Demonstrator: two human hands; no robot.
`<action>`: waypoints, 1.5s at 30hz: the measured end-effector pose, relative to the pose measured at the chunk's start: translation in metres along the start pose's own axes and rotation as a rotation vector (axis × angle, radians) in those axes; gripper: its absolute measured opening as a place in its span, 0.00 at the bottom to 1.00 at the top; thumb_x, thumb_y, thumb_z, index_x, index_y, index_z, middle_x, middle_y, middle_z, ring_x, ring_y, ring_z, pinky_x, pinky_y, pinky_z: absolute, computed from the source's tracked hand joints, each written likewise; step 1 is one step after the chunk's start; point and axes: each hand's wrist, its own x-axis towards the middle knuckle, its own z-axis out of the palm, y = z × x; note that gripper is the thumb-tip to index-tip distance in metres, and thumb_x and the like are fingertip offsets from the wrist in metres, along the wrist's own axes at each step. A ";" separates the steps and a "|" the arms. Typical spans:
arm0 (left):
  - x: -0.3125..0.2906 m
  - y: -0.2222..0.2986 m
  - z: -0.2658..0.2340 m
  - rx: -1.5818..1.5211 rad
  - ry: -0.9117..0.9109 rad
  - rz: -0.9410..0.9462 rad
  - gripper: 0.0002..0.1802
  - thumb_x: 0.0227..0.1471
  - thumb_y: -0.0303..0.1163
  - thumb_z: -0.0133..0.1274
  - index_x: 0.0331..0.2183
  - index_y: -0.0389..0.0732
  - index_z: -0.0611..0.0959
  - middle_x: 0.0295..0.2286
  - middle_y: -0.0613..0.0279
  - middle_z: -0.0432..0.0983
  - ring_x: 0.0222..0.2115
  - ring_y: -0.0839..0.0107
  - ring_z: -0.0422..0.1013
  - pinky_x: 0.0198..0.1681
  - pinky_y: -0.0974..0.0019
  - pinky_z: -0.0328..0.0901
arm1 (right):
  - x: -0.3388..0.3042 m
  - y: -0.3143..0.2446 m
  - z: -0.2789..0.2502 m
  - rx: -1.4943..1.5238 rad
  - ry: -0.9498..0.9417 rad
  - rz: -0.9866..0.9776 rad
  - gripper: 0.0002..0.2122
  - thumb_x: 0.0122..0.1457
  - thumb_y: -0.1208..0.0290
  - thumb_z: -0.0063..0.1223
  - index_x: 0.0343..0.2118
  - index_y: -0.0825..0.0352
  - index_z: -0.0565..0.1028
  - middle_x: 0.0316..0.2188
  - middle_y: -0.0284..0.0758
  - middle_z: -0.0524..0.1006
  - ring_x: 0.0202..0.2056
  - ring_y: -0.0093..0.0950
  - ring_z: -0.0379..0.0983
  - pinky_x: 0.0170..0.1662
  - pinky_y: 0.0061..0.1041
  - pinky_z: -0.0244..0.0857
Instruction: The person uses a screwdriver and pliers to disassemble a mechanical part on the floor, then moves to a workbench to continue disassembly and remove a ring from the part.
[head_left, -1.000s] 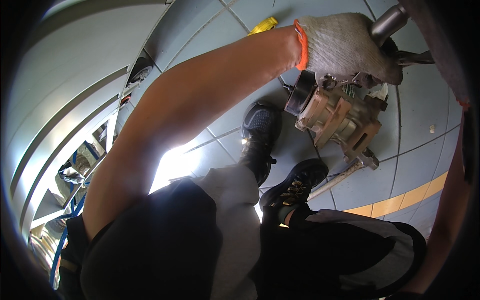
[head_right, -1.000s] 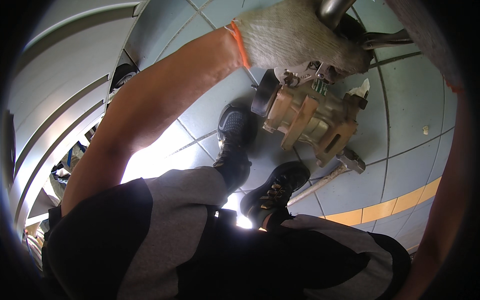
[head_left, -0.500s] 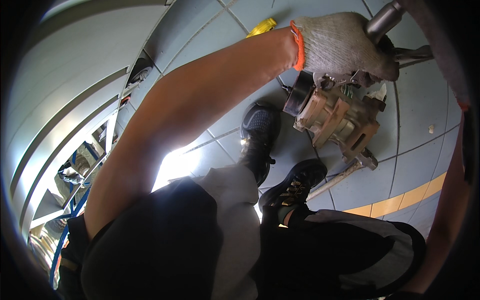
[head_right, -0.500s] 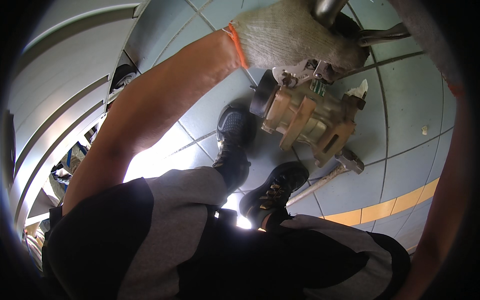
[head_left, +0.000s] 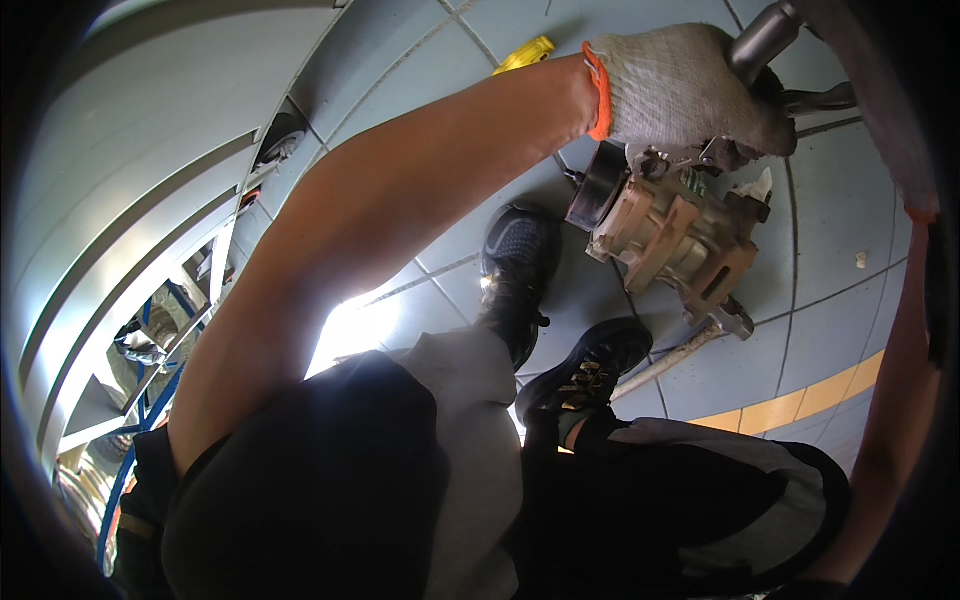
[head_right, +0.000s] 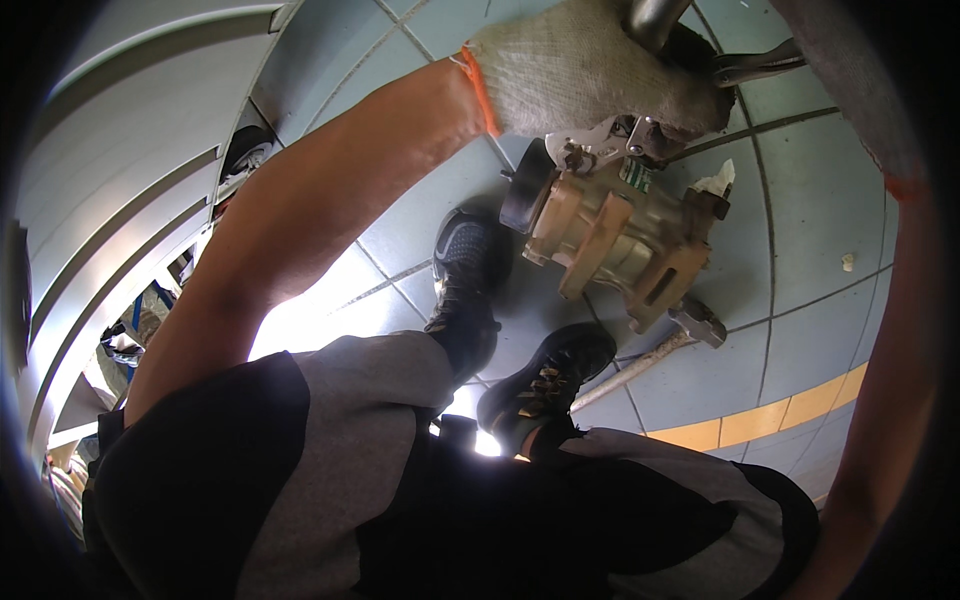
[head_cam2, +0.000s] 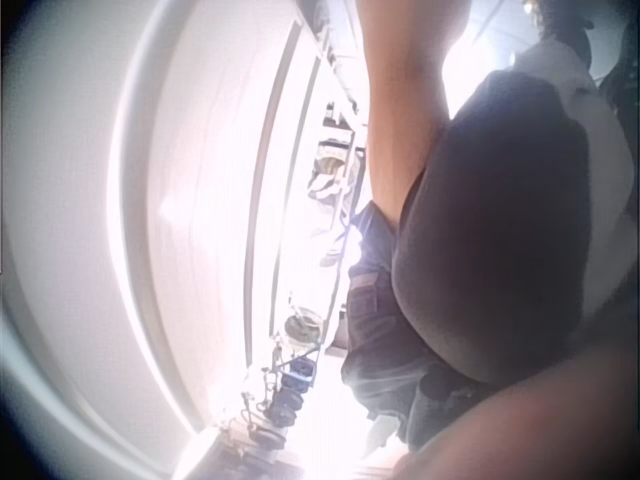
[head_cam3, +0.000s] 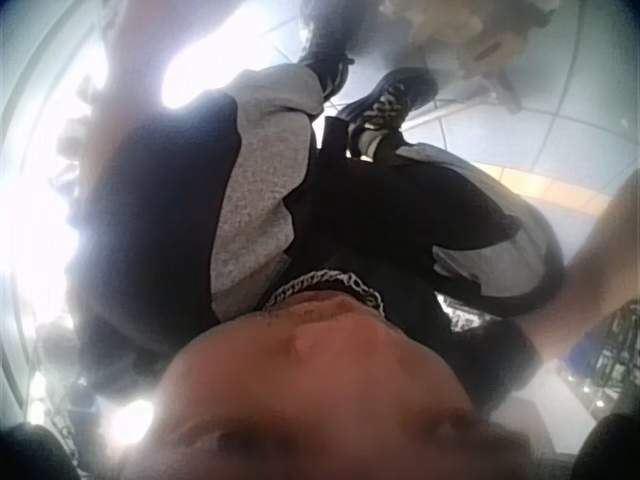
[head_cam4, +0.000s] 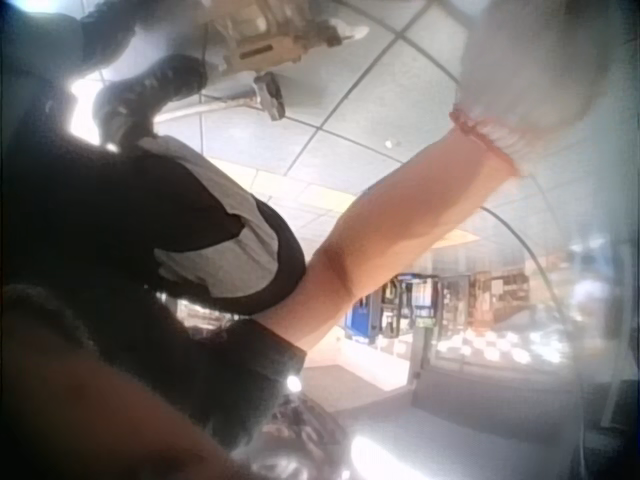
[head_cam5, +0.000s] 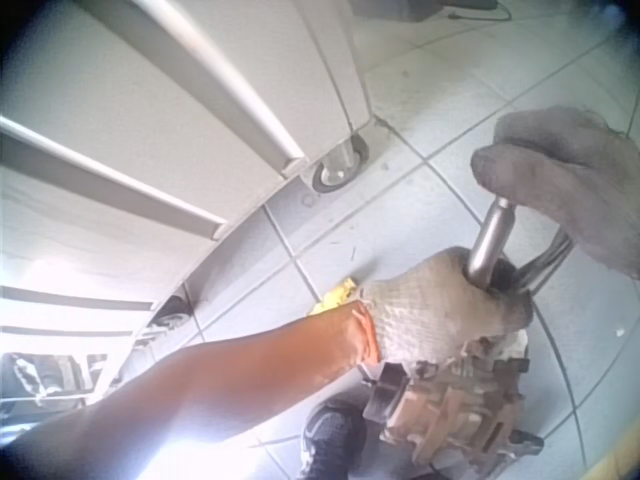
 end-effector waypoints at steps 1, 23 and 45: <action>0.000 -0.001 0.000 -0.005 -0.002 0.008 0.31 0.55 0.50 0.75 0.46 0.31 0.91 0.37 0.50 0.89 0.36 0.61 0.85 0.44 0.60 0.80 | 0.001 -0.004 -0.002 -0.014 -0.003 -0.004 0.28 0.80 0.42 0.43 0.74 0.52 0.75 0.50 0.57 0.85 0.52 0.50 0.84 0.60 0.43 0.76; 0.031 -0.019 -0.011 -0.480 -0.209 0.223 0.35 0.53 0.52 0.77 0.49 0.30 0.91 0.40 0.47 0.90 0.38 0.59 0.87 0.46 0.59 0.82 | -0.014 -0.124 -0.032 -0.272 -0.053 -0.091 0.18 0.77 0.57 0.47 0.61 0.56 0.80 0.41 0.55 0.87 0.45 0.51 0.87 0.52 0.43 0.79; 0.032 -0.004 -0.018 0.191 -0.040 0.430 0.08 0.68 0.29 0.62 0.40 0.38 0.93 0.29 0.59 0.86 0.30 0.69 0.83 0.34 0.64 0.78 | -0.009 -0.107 -0.030 -0.434 -0.090 -0.130 0.13 0.72 0.61 0.55 0.51 0.61 0.82 0.38 0.50 0.86 0.43 0.50 0.87 0.50 0.44 0.81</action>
